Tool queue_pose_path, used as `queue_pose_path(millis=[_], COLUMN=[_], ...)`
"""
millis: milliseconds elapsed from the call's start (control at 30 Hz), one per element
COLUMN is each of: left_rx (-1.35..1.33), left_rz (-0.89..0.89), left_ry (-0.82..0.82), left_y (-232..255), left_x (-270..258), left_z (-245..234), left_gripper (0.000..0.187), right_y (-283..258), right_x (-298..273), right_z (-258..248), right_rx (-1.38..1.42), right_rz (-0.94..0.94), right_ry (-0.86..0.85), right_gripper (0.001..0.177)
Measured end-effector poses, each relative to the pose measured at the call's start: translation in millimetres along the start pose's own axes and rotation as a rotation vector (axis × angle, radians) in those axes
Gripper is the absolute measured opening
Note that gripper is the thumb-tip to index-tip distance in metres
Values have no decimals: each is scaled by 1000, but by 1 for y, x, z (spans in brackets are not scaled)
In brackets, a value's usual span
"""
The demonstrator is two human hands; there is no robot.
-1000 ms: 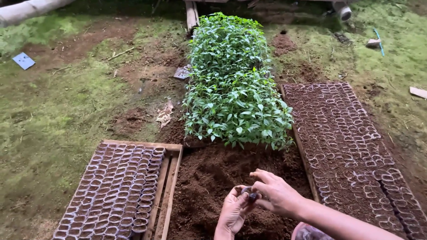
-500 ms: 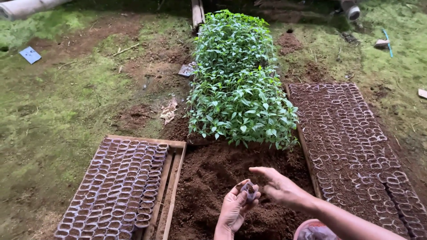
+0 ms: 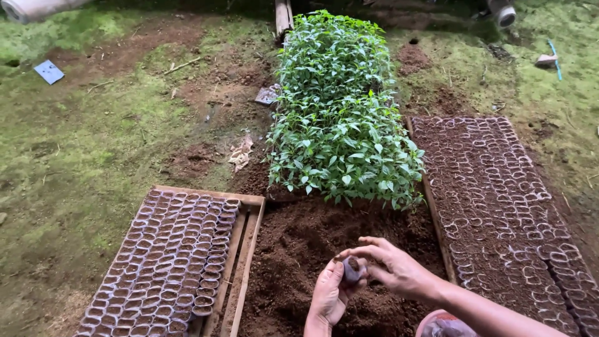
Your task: The person fills small plastic seedling pots with soil from a large pile on the ground. They scoop soil with their hands, pack it into the pots, and place the filled pots into a wooden tray.
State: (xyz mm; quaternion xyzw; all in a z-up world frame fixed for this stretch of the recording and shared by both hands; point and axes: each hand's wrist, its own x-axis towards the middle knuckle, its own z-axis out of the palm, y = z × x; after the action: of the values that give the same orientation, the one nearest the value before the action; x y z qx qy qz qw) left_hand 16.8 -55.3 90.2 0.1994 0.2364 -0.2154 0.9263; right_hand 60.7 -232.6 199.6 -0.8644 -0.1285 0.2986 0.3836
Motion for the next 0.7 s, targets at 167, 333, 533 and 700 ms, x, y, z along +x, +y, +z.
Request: queue_pose_path(millis=[167, 333, 533, 700], left_rx=[20, 85, 509, 1187], left_rz=[38, -22, -148, -31], left_ry=[-45, 9, 151, 41], left_y=[-4, -6, 22, 28], left_x=[7, 7, -16, -19], left_z=[-5, -5, 29, 34], left_gripper=[43, 42, 51, 57], right_y=[11, 6, 15, 29], right_x=[5, 13, 31, 47], right_z=[11, 12, 13, 18], right_rx=[-195, -361, -290, -297], right_rz=[-133, -275, -134, 4], right_ry=[41, 70, 68, 43], right_gripper=[24, 2, 9, 12])
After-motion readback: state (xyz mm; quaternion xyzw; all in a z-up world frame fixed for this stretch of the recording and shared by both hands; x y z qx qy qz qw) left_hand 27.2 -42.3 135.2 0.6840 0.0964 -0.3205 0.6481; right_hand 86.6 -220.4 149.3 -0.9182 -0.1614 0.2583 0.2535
